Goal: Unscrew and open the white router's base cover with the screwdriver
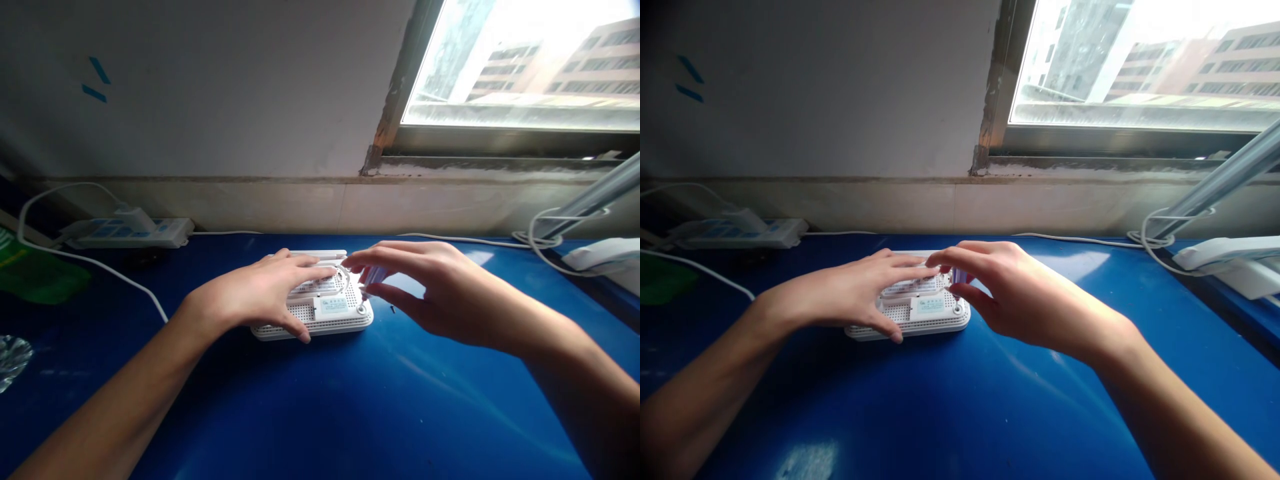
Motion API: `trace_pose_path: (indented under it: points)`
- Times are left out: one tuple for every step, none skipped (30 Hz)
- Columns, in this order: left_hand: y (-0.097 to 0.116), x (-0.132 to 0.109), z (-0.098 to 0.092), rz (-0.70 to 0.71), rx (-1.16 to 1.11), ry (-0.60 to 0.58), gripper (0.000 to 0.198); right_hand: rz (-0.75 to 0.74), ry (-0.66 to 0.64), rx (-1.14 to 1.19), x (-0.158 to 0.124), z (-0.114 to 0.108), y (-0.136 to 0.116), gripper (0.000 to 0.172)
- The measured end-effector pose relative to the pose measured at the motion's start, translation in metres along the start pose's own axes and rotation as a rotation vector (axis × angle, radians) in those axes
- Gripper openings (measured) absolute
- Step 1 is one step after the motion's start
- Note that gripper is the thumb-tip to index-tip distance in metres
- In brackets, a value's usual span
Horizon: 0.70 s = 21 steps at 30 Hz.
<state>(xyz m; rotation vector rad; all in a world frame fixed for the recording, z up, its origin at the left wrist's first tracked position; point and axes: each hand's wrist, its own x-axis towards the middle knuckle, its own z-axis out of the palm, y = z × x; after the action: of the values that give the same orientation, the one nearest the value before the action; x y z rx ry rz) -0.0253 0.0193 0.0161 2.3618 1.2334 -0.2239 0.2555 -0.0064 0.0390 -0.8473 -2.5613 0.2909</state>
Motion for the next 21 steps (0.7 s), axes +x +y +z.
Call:
trace_pose_path:
  points:
    - [0.0004,0.0002,-0.0002,-0.002,0.003,-0.001,0.109,0.004,0.013,0.0,0.0012,-0.0002,0.0,0.031]
    - [0.0008,0.0002,-0.0004,-0.001,0.005,-0.002,0.109,0.0,0.027,-0.005,0.0021,-0.0001,0.0,0.032]
    - [0.0013,0.0002,-0.0006,-0.001,0.006,-0.005,0.109,-0.015,0.034,-0.015,0.0029,0.0004,0.0001,0.031]
    - [0.0016,0.0,-0.0007,-0.003,0.007,-0.008,0.109,-0.037,0.04,-0.033,0.0035,0.0013,0.0003,0.029]
    - [0.0019,-0.0002,-0.0008,-0.006,0.005,-0.011,0.108,-0.063,0.058,-0.054,0.0041,0.0026,0.0006,0.025]
    - [0.0019,-0.0005,-0.0008,-0.009,0.002,-0.013,0.108,-0.089,0.084,-0.072,0.0046,0.0042,0.001,0.022]
    - [0.0017,-0.0008,-0.0006,-0.013,-0.002,-0.015,0.108,-0.108,0.113,-0.081,0.0051,0.0058,0.0013,0.022]
    - [0.0014,-0.0011,-0.0004,-0.016,-0.005,-0.015,0.108,-0.116,0.137,-0.077,0.0055,0.0072,0.0015,0.024]
    - [0.0009,-0.0013,-0.0001,-0.016,-0.006,-0.013,0.108,-0.113,0.15,-0.062,0.0059,0.008,0.0015,0.026]
    - [0.0004,-0.0014,0.0001,-0.011,-0.006,-0.01,0.109,-0.106,0.153,-0.039,0.0061,0.0082,0.0013,0.029]
    - [0.0,-0.0014,0.0003,-0.005,-0.004,-0.007,0.109,-0.098,0.144,-0.014,0.0062,0.0076,0.0009,0.031]
    - [-0.0004,-0.0012,0.0004,-0.002,-0.001,-0.004,0.109,-0.091,0.128,0.007,0.0062,0.0064,0.0005,0.032]
    - [-0.0007,-0.001,0.0004,0.002,0.001,-0.004,0.109,-0.086,0.114,0.022,0.006,0.005,0.0002,0.033]
    - [-0.0009,-0.0007,0.0003,0.004,0.002,-0.004,0.109,-0.079,0.107,0.032,0.0059,0.0035,0.0,0.034]
    - [-0.001,-0.0005,0.0,0.006,0.001,-0.004,0.109,-0.072,0.113,0.039,0.0059,0.0024,0.0001,0.033]
    - [-0.001,-0.0003,-0.0002,0.008,-0.001,-0.003,0.108,-0.062,0.123,0.043,0.0061,0.0019,0.0005,0.029]
    - [-0.0011,-0.0002,-0.0004,0.01,-0.004,-0.002,0.108,-0.059,0.138,0.041,0.0065,0.002,0.0012,0.025]
    - [-0.0011,-0.0002,-0.0006,0.012,-0.009,0.003,0.108,-0.066,0.157,0.031,0.0071,0.0029,0.002,0.022]
    - [-0.0012,-0.0002,-0.0008,0.013,-0.013,0.008,0.108,-0.082,0.175,0.015,0.0079,0.0044,0.003,0.021]
    - [-0.0013,-0.0004,-0.0008,0.014,-0.016,0.013,0.108,-0.106,0.196,-0.007,0.0086,0.0063,0.004,0.02]
    - [-0.0014,-0.0005,-0.0008,0.016,-0.019,0.016,0.108,-0.13,0.222,-0.035,0.0091,0.0085,0.0049,0.019]
